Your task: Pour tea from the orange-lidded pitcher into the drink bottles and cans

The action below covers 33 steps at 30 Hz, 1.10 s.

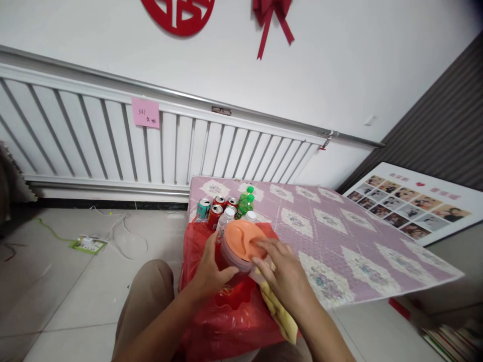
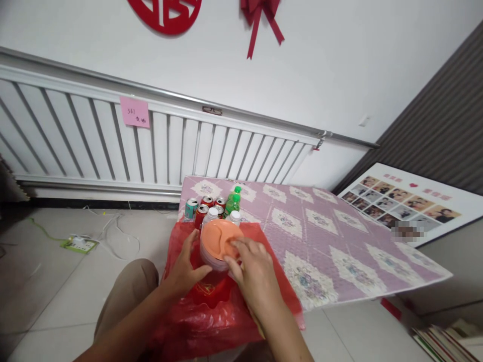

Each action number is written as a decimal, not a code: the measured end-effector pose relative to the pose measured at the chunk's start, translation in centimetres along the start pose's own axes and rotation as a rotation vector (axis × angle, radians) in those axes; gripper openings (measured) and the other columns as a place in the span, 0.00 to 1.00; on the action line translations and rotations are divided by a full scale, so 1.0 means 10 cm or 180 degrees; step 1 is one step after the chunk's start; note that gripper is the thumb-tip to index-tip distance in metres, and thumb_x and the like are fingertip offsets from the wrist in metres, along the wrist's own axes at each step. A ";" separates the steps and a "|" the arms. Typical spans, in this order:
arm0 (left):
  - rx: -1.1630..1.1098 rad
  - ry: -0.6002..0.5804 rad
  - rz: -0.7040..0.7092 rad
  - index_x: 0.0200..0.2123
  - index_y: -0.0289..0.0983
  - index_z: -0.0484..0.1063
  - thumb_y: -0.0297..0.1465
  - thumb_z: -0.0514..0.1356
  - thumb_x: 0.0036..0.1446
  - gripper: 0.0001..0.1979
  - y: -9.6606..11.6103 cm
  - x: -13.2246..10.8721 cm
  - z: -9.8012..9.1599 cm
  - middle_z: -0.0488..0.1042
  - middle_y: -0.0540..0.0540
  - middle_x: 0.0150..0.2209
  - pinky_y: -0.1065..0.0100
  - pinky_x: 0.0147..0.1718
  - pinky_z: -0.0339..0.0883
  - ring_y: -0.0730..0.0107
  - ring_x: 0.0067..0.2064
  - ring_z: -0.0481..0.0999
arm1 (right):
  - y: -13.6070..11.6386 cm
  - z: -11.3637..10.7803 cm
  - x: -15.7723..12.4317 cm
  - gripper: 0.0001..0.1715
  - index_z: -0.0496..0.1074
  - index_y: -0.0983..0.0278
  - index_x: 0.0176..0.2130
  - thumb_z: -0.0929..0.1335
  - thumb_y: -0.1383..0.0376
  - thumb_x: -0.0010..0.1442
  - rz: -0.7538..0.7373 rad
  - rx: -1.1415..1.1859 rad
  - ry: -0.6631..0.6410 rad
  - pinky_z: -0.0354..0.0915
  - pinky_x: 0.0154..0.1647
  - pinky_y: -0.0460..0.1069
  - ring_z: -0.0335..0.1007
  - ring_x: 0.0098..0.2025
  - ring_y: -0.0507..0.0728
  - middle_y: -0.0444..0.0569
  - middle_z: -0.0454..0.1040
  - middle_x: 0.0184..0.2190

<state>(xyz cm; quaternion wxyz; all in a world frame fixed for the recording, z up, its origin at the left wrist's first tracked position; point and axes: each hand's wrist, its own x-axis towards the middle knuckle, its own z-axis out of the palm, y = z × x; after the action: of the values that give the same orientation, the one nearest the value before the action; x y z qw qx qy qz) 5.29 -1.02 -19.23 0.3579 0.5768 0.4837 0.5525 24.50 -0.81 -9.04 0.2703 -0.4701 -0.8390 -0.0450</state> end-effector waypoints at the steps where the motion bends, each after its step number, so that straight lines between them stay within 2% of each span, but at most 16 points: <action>1: 0.0006 -0.0006 0.0003 0.68 0.42 0.44 0.30 0.68 0.45 0.52 -0.01 0.02 0.02 0.48 0.37 0.70 0.47 0.69 0.47 0.47 0.71 0.49 | 0.03 -0.03 0.06 0.16 0.74 0.60 0.51 0.66 0.61 0.64 -0.0079 0.0040 -0.0069 0.69 0.51 0.61 0.72 0.51 0.64 0.56 0.76 0.51; 6: -0.0148 -0.0191 -0.0039 0.69 0.42 0.37 0.30 0.72 0.40 0.60 -0.07 0.10 0.15 0.42 0.36 0.72 0.46 0.70 0.40 0.46 0.72 0.42 | 0.16 -0.03 0.45 0.22 0.71 0.62 0.56 0.61 0.71 0.64 -0.0727 0.0074 -0.0626 0.67 0.57 0.59 0.69 0.57 0.61 0.56 0.73 0.56; 11: -0.0332 -0.0296 -0.0015 0.69 0.41 0.32 0.30 0.75 0.36 0.67 -0.15 0.15 0.22 0.40 0.32 0.72 0.45 0.70 0.41 0.43 0.72 0.42 | 0.17 0.00 0.73 0.26 0.75 0.62 0.50 0.60 0.76 0.58 -0.1256 -0.0093 -0.1373 0.69 0.55 0.57 0.72 0.55 0.60 0.53 0.76 0.54; 14: -0.0330 -0.0309 -0.0012 0.69 0.42 0.33 0.31 0.75 0.35 0.67 -0.15 0.16 0.23 0.43 0.32 0.71 0.44 0.69 0.43 0.43 0.72 0.45 | 0.13 -0.04 0.81 0.22 0.77 0.60 0.45 0.61 0.75 0.58 -0.1199 -0.0018 -0.1533 0.70 0.53 0.56 0.72 0.54 0.60 0.50 0.77 0.52; 19: -0.0283 -0.0229 -0.0019 0.69 0.42 0.36 0.30 0.75 0.34 0.66 -0.12 0.17 0.23 0.47 0.33 0.70 0.46 0.69 0.44 0.44 0.71 0.47 | 0.06 -0.09 0.87 0.13 0.78 0.58 0.37 0.63 0.67 0.62 -0.1017 0.0195 -0.1608 0.69 0.50 0.54 0.74 0.45 0.58 0.48 0.79 0.44; 24: -0.0347 -0.0206 0.0004 0.69 0.41 0.35 0.30 0.76 0.33 0.67 -0.13 0.18 0.25 0.48 0.32 0.70 0.46 0.68 0.48 0.44 0.70 0.51 | 0.04 -0.08 0.90 0.15 0.76 0.60 0.39 0.61 0.70 0.63 -0.1267 -0.0285 -0.1869 0.66 0.50 0.54 0.72 0.43 0.58 0.51 0.77 0.41; 27: -0.0403 -0.0141 0.0056 0.69 0.40 0.37 0.29 0.76 0.32 0.67 -0.14 0.18 0.26 0.50 0.32 0.69 0.44 0.67 0.48 0.43 0.70 0.52 | 0.05 -0.08 0.91 0.12 0.73 0.63 0.39 0.61 0.71 0.64 -0.1406 -0.0476 -0.1981 0.66 0.47 0.53 0.70 0.41 0.58 0.53 0.75 0.40; 33: -0.0439 -0.0062 0.0160 0.69 0.39 0.39 0.30 0.77 0.30 0.68 -0.17 0.18 0.27 0.50 0.32 0.69 0.44 0.67 0.48 0.41 0.70 0.52 | 0.04 -0.07 0.94 0.08 0.71 0.65 0.37 0.63 0.68 0.66 -0.1265 -0.0651 -0.2131 0.66 0.43 0.52 0.68 0.39 0.58 0.53 0.74 0.38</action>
<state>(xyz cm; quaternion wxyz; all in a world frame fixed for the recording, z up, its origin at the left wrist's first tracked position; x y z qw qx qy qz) 7.52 1.53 -20.70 0.3874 0.5681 0.4263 0.5877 21.29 6.34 -3.83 -0.0800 -0.3119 -0.9464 -0.0241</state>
